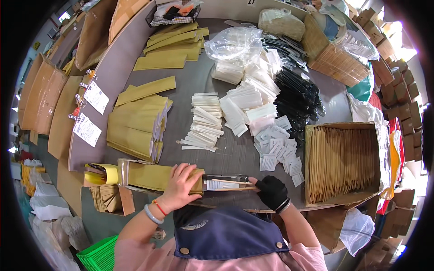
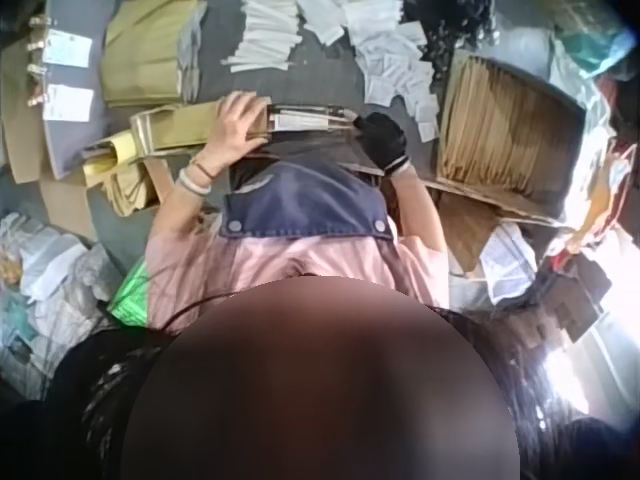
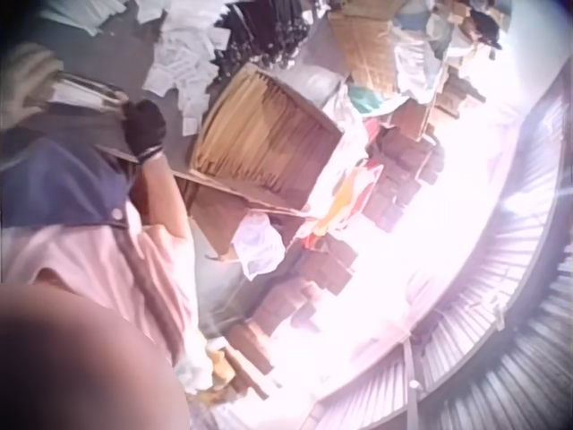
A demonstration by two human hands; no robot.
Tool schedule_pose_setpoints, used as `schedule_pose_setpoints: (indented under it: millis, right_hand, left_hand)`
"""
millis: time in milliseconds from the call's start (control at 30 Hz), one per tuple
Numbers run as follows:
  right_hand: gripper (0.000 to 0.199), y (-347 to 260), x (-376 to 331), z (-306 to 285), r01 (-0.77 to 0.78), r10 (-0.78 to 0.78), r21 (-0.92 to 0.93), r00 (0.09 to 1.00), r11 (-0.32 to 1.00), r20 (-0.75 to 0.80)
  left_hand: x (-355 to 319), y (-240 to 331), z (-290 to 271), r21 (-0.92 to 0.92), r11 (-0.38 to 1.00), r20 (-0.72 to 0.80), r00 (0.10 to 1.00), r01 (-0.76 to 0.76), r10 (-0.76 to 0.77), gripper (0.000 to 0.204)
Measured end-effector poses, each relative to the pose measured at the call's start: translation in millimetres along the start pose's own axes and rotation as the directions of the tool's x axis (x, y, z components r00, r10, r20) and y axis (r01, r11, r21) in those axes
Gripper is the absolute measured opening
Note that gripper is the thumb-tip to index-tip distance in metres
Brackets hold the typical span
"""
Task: The person uses chopsticks to place small black components onto labels and organizes them into brown envelopes at a packaging station.
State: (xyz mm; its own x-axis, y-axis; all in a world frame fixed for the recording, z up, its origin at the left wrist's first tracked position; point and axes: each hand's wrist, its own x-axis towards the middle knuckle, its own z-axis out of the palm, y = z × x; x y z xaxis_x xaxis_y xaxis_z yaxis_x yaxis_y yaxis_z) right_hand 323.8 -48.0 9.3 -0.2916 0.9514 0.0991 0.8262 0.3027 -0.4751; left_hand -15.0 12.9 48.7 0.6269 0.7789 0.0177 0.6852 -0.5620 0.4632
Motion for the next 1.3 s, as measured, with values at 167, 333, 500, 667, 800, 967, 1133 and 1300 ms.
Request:
schedule_pose_setpoints:
  millis: [167, 333, 500, 667, 800, 967, 1133, 1300]
  right_hand:
    - [0.042, -7, 13, 15, 0.054, -0.035, -0.090, 0.980, 0.995, 0.198]
    - [0.029, -30, 27, 52, 0.121, -0.113, 0.227, 0.992, 0.966, -0.048]
    - [0.015, -22, 11, 66, -0.216, 0.260, 0.442, 0.965, 0.871, -0.039]
    - [0.049, -61, 40, 47, -0.065, 0.122, 0.474, 0.988, 0.878, -0.090]
    - [0.066, -57, 43, 21, 0.017, -0.016, -0.004, 0.997, 1.000, 0.075]
    - [0.062, -61, 45, -15, 0.029, -0.029, -0.008, 1.000, 1.000, -0.011]
    - [0.061, -53, 44, -55, -0.040, 0.029, -0.063, 0.985, 0.997, -0.172]
    - [0.063, -30, 14, -37, -0.229, 0.226, -0.030, 0.970, 0.973, -0.090]
  left_hand:
    - [5, -3, 10, -0.059, 0.998, 0.048, 0.999, -0.018, 0.021, 0.068]
    - [27, 23, 29, -0.060, 0.995, -0.010, 0.997, -0.080, 0.080, 0.070]
    - [34, 26, 33, -0.036, 0.997, 0.038, 0.996, -0.075, 0.077, 0.074]
    - [41, 24, 31, 0.054, 0.987, 0.043, 0.988, -0.151, 0.149, 0.066]
    - [50, 32, 34, 0.173, 0.952, 0.265, 0.943, -0.253, 0.202, 0.033]
    - [60, 42, -23, 0.175, 0.930, 0.297, 0.918, -0.324, 0.264, 0.018]
    - [51, -4, -85, 0.196, 0.944, -0.001, 0.963, -0.266, 0.271, 0.023]
    - [10, -94, -119, 0.421, 0.901, -0.120, 0.991, 0.105, -0.059, 0.034]
